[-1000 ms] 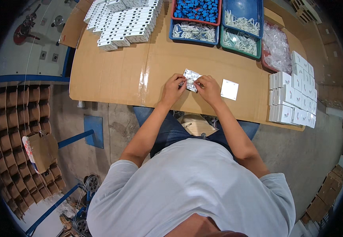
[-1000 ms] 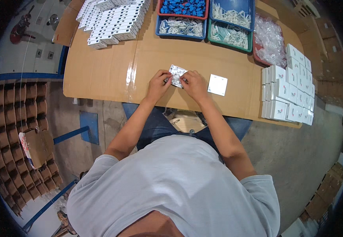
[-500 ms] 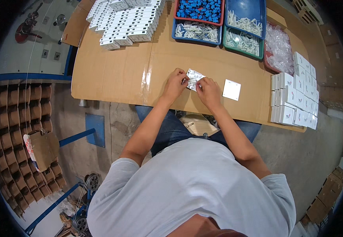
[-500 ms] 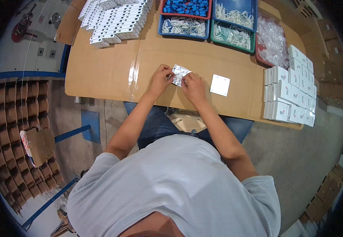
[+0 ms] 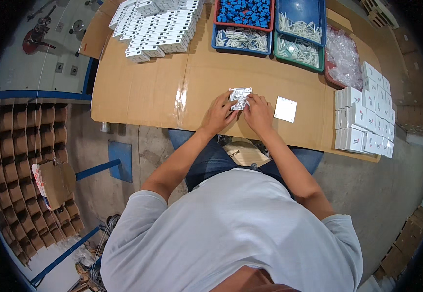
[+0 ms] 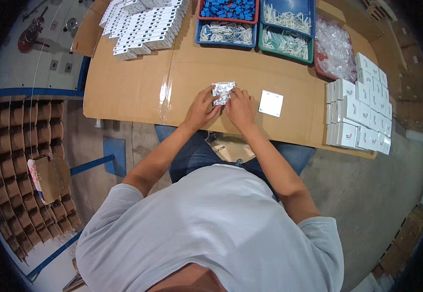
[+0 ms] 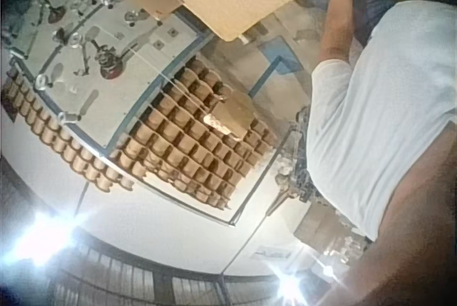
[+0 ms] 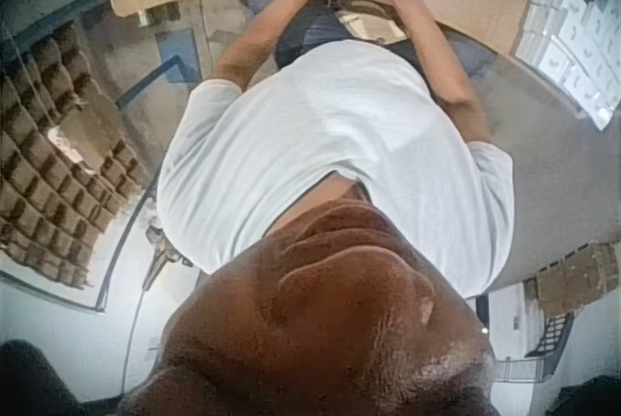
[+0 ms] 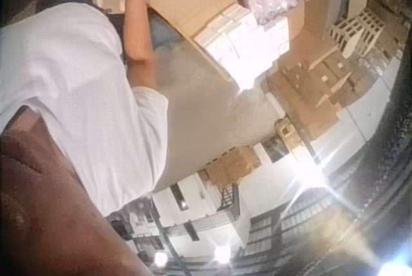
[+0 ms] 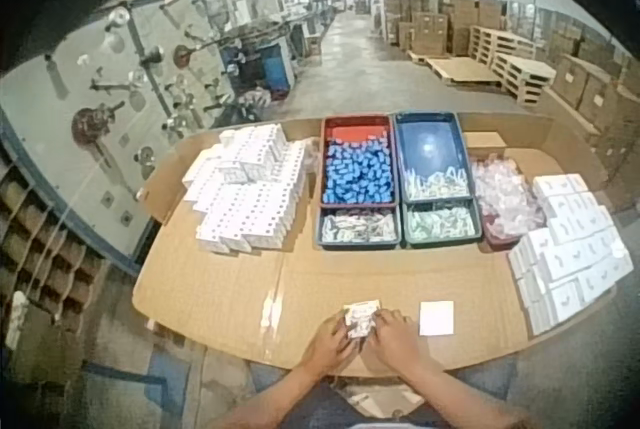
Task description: Inspecting electrical components and packaging them into white boxes.
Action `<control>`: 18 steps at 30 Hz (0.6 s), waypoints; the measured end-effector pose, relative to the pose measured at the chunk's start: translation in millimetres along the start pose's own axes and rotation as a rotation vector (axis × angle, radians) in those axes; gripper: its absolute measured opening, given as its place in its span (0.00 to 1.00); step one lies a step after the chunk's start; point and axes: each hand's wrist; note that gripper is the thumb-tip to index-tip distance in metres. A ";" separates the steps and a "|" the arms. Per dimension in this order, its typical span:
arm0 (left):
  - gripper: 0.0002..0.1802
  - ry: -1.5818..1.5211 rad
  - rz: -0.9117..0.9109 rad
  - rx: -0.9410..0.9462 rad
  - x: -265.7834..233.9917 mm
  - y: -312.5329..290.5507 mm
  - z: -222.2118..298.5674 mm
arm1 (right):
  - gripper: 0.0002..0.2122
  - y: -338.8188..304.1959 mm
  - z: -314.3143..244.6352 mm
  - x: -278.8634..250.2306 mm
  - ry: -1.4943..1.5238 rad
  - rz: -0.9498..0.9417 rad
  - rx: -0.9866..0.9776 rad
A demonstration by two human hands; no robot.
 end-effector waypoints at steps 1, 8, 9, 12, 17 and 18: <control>0.19 -0.003 -0.028 0.009 2.5 -1.9 -3.3 | 0.12 2.0 -0.6 0.4 -0.019 -0.017 0.014; 0.18 -0.007 -0.032 0.007 2.8 0.4 -2.3 | 0.11 0.4 3.6 -1.6 0.016 -0.015 -0.002; 0.18 -0.005 -0.029 0.008 3.4 1.0 -2.9 | 0.11 1.1 8.4 0.1 0.090 -0.002 -0.029; 0.18 -0.009 -0.029 -0.001 5.2 -0.7 -2.9 | 0.10 1.0 17.0 1.5 0.205 0.011 -0.072; 0.18 0.001 -0.037 -0.010 4.1 -1.7 -1.4 | 0.10 -1.4 15.6 -1.2 0.273 0.026 -0.109; 0.18 0.000 -0.034 -0.005 3.0 -1.3 0.2 | 0.09 -5.3 15.2 0.0 0.297 0.033 -0.078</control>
Point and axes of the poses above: each hand's wrist, its own y-axis towards the middle knuckle, its own x-axis out of the palm, z = x × y, and after that the axes turned 15 degrees about y, right-handed
